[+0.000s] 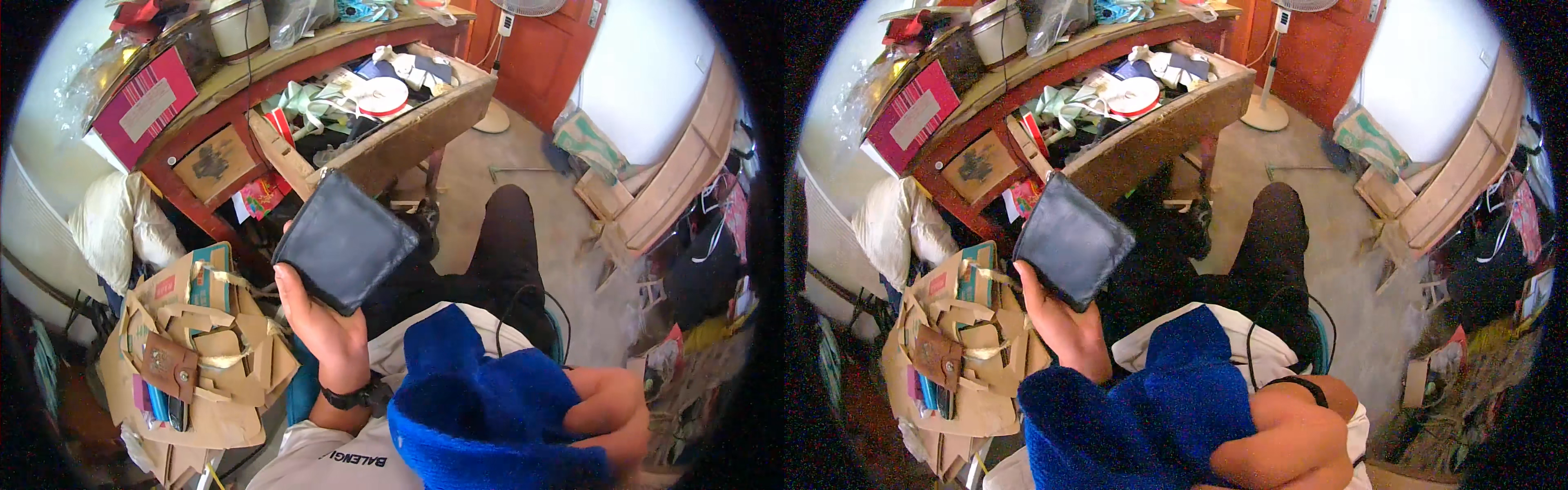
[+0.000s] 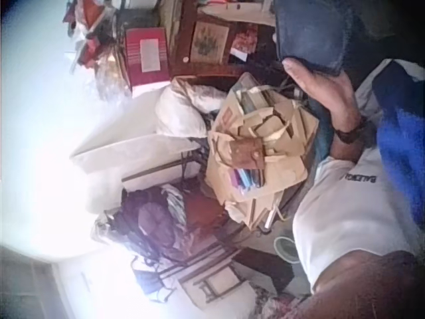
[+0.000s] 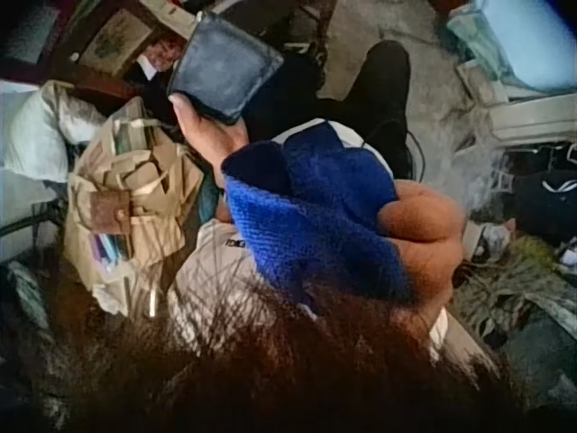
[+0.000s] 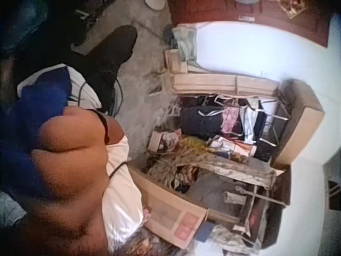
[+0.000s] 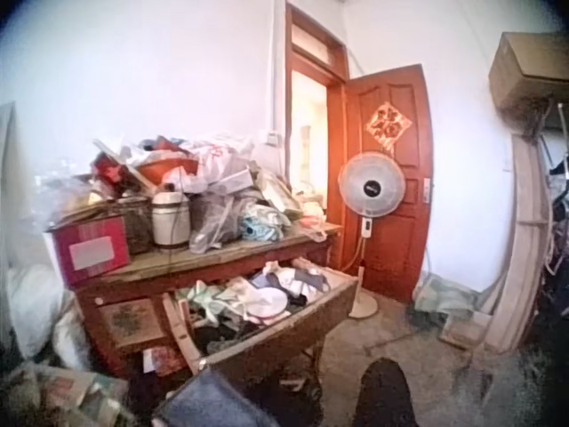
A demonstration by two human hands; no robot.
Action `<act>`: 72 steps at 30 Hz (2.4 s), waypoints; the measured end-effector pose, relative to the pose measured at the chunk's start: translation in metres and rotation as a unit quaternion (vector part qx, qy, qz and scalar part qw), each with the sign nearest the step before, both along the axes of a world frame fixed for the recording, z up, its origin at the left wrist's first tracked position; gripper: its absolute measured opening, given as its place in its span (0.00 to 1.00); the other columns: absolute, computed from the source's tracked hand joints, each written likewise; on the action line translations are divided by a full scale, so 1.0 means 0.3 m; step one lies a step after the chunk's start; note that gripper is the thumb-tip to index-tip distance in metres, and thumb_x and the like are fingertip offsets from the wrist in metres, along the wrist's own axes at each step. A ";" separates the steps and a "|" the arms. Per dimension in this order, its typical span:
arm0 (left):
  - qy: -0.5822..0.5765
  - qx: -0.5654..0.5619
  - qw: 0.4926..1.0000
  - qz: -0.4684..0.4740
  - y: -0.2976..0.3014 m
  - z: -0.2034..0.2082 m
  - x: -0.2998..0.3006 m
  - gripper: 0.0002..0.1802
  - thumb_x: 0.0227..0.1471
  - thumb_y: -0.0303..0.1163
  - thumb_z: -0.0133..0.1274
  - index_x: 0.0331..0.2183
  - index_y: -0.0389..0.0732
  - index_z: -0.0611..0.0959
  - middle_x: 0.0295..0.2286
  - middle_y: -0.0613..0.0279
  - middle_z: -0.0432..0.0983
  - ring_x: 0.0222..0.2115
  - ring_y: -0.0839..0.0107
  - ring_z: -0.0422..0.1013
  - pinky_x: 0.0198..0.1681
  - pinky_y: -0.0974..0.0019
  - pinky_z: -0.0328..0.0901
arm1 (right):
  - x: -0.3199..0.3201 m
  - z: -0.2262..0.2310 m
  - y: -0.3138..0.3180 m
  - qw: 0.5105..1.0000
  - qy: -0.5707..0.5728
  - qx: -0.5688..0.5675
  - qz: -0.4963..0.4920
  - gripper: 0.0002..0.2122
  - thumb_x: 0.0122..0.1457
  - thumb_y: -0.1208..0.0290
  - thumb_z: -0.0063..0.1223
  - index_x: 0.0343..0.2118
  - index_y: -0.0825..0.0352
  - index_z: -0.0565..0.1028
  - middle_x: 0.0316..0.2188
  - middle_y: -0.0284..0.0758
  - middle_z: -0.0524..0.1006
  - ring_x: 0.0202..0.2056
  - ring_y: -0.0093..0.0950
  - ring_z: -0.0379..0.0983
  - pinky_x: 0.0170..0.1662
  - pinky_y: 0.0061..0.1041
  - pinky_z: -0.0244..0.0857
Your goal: Cleaning a wallet and a remote control using a blue cloth.
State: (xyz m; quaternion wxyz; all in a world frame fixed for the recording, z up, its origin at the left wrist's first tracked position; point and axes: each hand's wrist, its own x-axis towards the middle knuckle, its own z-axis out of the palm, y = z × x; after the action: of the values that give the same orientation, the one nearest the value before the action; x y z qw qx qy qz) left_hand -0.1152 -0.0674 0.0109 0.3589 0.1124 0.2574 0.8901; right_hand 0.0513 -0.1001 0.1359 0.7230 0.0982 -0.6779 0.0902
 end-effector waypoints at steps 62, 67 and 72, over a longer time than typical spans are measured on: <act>-0.030 0.036 0.976 -0.211 0.144 0.008 0.152 0.26 0.66 0.44 0.41 0.57 0.36 0.68 0.52 0.54 0.70 0.51 0.61 0.69 0.57 0.53 0.64 | 0.038 -0.011 -0.059 0.917 -0.219 -0.035 -0.330 0.10 0.24 0.68 0.47 0.16 0.62 0.73 0.19 0.28 0.72 0.18 0.23 0.60 0.19 0.27 0.46; -0.026 0.028 0.984 -0.172 0.101 0.006 0.115 0.26 0.66 0.45 0.40 0.57 0.36 0.67 0.53 0.54 0.69 0.52 0.61 0.68 0.57 0.54 0.63 | 0.055 0.050 -0.035 0.941 -0.248 0.019 -0.230 0.16 0.21 0.66 0.44 0.18 0.62 0.77 0.13 0.31 0.66 0.11 0.24 0.52 0.16 0.24 0.41; -0.063 0.043 0.977 -0.200 0.089 -0.001 0.099 0.26 0.65 0.47 0.41 0.55 0.38 0.71 0.51 0.56 0.72 0.50 0.60 0.71 0.55 0.54 0.65 | 0.074 -0.005 -0.004 0.948 -0.207 0.084 -0.225 0.12 0.26 0.65 0.54 0.20 0.62 0.78 0.12 0.31 0.64 0.12 0.24 0.54 0.16 0.24 0.44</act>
State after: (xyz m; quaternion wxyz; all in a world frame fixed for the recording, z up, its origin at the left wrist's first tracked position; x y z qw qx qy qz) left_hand -0.0855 -0.0408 0.0105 0.5397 0.1205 0.1683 0.8160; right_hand 0.0736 -0.1012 0.1344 0.5571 -0.0173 -0.8223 -0.1143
